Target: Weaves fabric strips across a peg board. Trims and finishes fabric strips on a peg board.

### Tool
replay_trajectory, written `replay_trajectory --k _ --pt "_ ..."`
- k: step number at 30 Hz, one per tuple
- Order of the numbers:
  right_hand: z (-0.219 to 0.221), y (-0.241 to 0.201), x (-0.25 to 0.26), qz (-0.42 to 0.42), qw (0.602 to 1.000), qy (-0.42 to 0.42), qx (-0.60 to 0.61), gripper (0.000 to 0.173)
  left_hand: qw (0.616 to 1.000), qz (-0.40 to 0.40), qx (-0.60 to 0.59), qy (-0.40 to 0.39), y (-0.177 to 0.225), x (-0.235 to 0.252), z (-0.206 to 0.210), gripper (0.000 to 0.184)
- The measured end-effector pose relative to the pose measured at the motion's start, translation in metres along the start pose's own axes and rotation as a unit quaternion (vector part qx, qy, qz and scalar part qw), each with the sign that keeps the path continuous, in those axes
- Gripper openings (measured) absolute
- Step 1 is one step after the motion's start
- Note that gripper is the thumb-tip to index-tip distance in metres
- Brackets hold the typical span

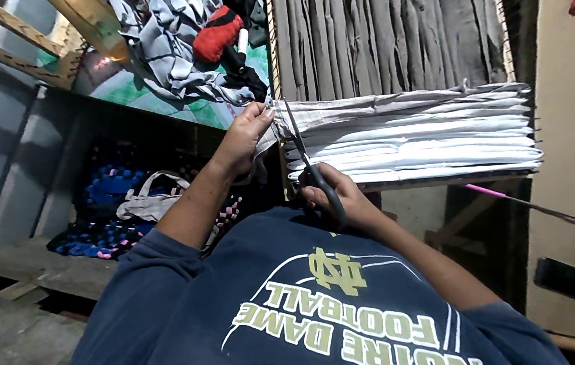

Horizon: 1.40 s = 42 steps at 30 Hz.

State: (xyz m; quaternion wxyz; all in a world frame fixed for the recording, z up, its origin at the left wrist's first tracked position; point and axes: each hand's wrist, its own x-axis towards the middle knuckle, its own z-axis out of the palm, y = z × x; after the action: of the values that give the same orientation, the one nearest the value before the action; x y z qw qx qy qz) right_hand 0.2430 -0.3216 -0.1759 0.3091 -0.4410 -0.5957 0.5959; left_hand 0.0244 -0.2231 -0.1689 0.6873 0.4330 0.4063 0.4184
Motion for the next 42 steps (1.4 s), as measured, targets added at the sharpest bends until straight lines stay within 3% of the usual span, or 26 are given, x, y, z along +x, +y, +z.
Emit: replay_trajectory --k 18,34,42 --pt "0.009 -0.005 0.004 0.027 0.998 0.045 -0.03 0.023 0.999 -0.034 -0.015 0.011 -0.009 0.009 -0.006 0.015" --pt "0.014 -0.013 0.039 0.077 0.994 0.049 0.064 0.035 0.999 -0.035 -0.026 0.001 -0.019 0.007 -0.005 0.014" --pt "0.018 -0.013 0.037 0.074 0.993 0.081 0.032 0.025 0.999 -0.042 -0.017 0.007 -0.022 0.008 -0.005 0.015"
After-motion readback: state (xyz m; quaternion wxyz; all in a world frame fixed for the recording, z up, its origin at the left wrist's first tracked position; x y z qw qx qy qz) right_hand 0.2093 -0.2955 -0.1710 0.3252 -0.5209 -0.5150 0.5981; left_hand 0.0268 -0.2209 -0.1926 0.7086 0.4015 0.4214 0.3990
